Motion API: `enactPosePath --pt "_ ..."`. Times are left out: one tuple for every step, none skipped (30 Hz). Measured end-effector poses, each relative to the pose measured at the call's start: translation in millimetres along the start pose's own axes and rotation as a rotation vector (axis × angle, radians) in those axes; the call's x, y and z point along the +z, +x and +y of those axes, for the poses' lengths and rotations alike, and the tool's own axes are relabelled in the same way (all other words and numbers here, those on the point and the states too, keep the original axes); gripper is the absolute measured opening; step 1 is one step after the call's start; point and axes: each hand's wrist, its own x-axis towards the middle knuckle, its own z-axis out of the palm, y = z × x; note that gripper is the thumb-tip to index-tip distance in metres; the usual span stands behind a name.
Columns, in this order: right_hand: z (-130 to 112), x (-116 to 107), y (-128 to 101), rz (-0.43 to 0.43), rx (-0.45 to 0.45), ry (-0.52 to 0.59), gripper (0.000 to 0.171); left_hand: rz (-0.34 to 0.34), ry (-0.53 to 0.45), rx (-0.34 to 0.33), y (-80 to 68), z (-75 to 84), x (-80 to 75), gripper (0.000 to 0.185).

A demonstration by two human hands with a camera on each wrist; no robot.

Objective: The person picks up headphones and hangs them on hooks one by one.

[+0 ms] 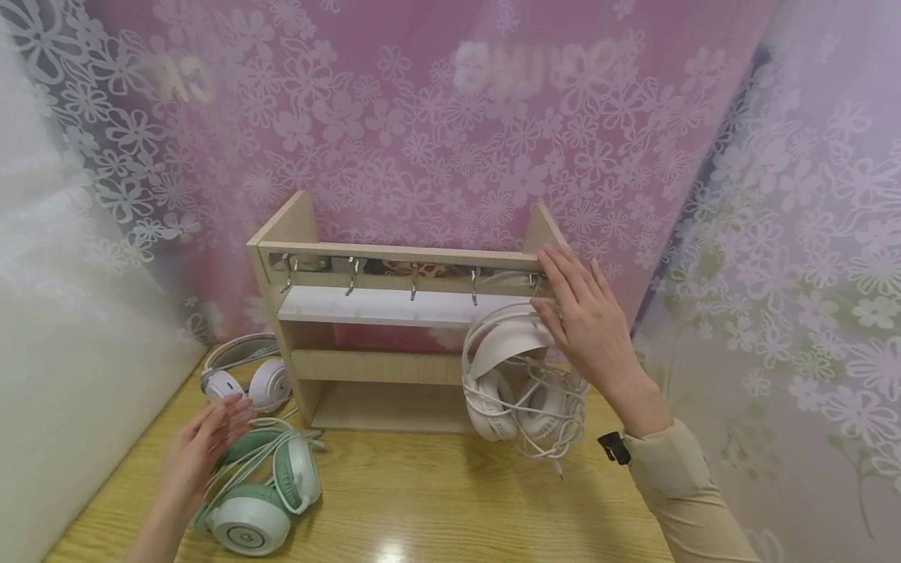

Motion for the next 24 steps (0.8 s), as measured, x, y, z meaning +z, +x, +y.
enactPosePath --pt "-0.2 0.0 0.0 0.0 0.0 0.0 0.067 0.007 0.0 -0.007 -1.2 -1.2 -1.4 0.028" --pt "-0.4 0.1 0.1 0.001 0.001 0.002 0.067 0.014 0.0 -0.014 -2.3 -2.3 -2.6 0.028" --pt "-0.3 0.3 -0.1 0.001 0.003 0.001 0.067 0.019 -0.001 -0.019 -3.2 -3.4 -3.7 0.028" --pt "-0.5 0.3 0.0 0.0 0.003 0.001 0.067 0.023 -0.004 -0.024 -4.2 -4.4 -4.7 0.029" --pt "-0.5 0.4 0.1 0.0 0.004 -0.001 0.067 0.027 -0.006 -0.028 -4.9 -5.5 -5.8 0.031" --pt "-0.4 0.6 0.2 0.0 0.005 -0.001 0.067 0.031 -0.006 -0.03 -5.3 -6.5 -6.7 0.031" --pt "-0.4 0.6 0.3 0.0 0.006 0.0 0.067 0.036 -0.01 -0.034 -5.9 -7.5 -7.7 0.032" --pt "-0.3 0.9 0.3 0.0 0.007 0.001 0.067 0.039 -0.013 -0.035 -6.4 -8.4 -8.6 0.033" --pt "-0.3 1.0 0.3 -0.001 0.008 -0.001 0.067 0.041 -0.013 -0.037 -6.8 -9.4 -9.6 0.034" --pt "0.0 1.2 0.2 -0.001 0.009 -0.001 0.068 0.042 -0.013 -0.04 -6.9 -10.3 -10.4 0.034" --pt "0.2 1.3 0.1 0.0 0.008 -0.002 0.068 0.041 -0.012 -0.041 -6.9 -11.4 -11.3 0.035" --pt "0.4 1.5 0.0 0.001 0.009 -0.002 0.068 0.04 -0.011 -0.042 -7.1 -12.2 -12.1 0.036" --pt "0.6 1.6 -0.1 0.002 0.008 -0.003 0.068 0.043 -0.01 -0.043 -7.2 -13.2 -13.2 0.037" --pt "0.6 1.8 -0.2 0.003 0.008 -0.005 0.068 0.045 -0.006 -0.043 -7.4 -14.0 -14.3 0.038" --pt "0.7 1.8 -0.1 0.004 0.007 -0.004 0.068 0.05 -0.003 -0.042 -7.7 -15.0 -15.8 0.039" --pt "0.7 1.9 -0.2 0.004 0.006 -0.006 0.068 0.055 -0.004 -0.044 -7.9 -15.8 -17.3 0.039" --pt "0.7 2.0 -0.2 0.004 0.005 -0.007 0.068 0.064 0.0 -0.046 -8.4 -16.6 -18.9 0.04" --pt "0.7 2.0 -0.2 0.004 0.004 -0.007 0.068 0.074 0.003 -0.049 -8.8 -17.3 -20.9 0.04" --pt "0.8 2.0 -0.2 0.004 0.002 -0.007 0.068 0.088 0.012 -0.051 -9.2 -17.9 -22.8 0.041" --pt "0.9 2.1 -0.2 0.005 0.001 -0.007 0.068 0.1 0.017 -0.051 -9.7 -18.2 -24.6 0.04" --pt "0.8 2.0 -0.1 0.006 0.0 -0.006 0.068 0.111 0.032 -0.044 -9.7 -18.6 -26.6 0.039" --pt "0.8 2.0 0.0 0.006 -0.001 -0.006 0.068 0.124 0.048 -0.042 -9.8 -18.6 -28.4 0.039" --pt "0.8 2.0 0.2 0.007 -0.002 -0.005 0.068 0.135 0.067 -0.037 -9.9 -18.6 -30.2 0.038" --pt "0.7 1.9 0.3 0.008 -0.002 -0.005 0.068 0.146 0.083 -0.028 -9.9 -18.5 -32.0 0.037"
